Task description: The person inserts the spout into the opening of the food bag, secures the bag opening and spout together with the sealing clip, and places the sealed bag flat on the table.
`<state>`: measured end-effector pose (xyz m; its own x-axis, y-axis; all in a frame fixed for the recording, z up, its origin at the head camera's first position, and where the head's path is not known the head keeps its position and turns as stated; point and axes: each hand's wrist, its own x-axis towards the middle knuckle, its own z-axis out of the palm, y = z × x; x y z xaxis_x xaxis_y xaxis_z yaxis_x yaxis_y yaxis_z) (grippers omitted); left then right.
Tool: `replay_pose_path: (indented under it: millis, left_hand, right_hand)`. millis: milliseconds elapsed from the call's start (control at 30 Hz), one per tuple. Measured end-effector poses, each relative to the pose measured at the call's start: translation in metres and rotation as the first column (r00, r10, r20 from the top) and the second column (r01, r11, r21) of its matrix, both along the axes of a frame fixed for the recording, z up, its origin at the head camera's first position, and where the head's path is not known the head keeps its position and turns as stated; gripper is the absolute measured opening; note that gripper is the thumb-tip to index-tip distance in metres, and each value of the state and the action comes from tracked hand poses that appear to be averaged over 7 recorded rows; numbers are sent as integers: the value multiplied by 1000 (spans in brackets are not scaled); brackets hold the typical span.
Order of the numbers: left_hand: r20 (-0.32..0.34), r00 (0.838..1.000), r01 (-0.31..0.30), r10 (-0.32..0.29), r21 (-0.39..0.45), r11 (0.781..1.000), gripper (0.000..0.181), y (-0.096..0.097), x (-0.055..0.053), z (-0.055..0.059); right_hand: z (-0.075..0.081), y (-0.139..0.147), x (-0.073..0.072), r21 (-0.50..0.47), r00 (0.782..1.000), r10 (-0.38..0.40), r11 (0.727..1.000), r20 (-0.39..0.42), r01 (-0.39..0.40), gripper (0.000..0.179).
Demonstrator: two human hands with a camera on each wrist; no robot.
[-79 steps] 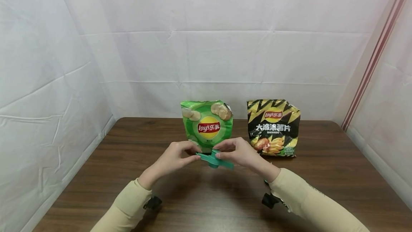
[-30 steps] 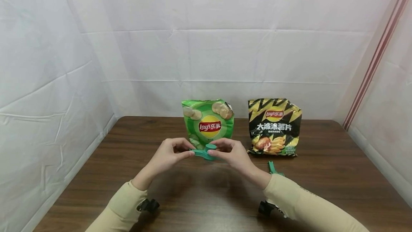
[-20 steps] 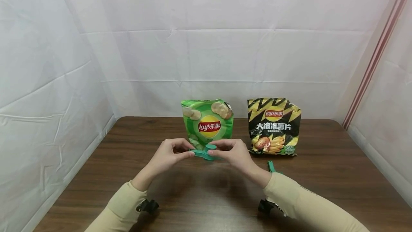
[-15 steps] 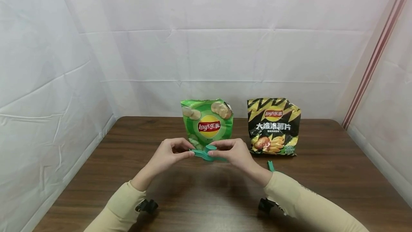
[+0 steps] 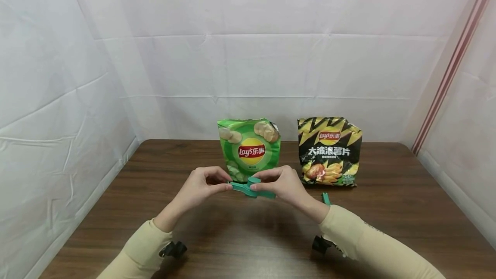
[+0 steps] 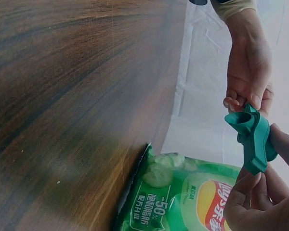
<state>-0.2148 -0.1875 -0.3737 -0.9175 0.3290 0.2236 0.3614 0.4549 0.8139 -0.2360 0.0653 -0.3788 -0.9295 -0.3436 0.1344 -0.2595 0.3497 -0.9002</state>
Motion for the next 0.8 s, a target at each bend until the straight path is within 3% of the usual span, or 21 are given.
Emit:
replay_pose_path:
  millis: [200,433,800]
  left_hand:
    - [-52,996,-76,75,-10,997,9,5,5,0]
    - [-161,981,-105,105,4,994,10,9,7,-2]
    - [-268,954,-138,136,9,990,16,11,9,-7]
  right_hand:
    - [1,1,4,18,1000,19,1000,-25,-19,28]
    - [1,0,6,24,999,10,1000,-45,-9,27]
    - [-3,-3,6,32,998,-27,999,-57,29,25]
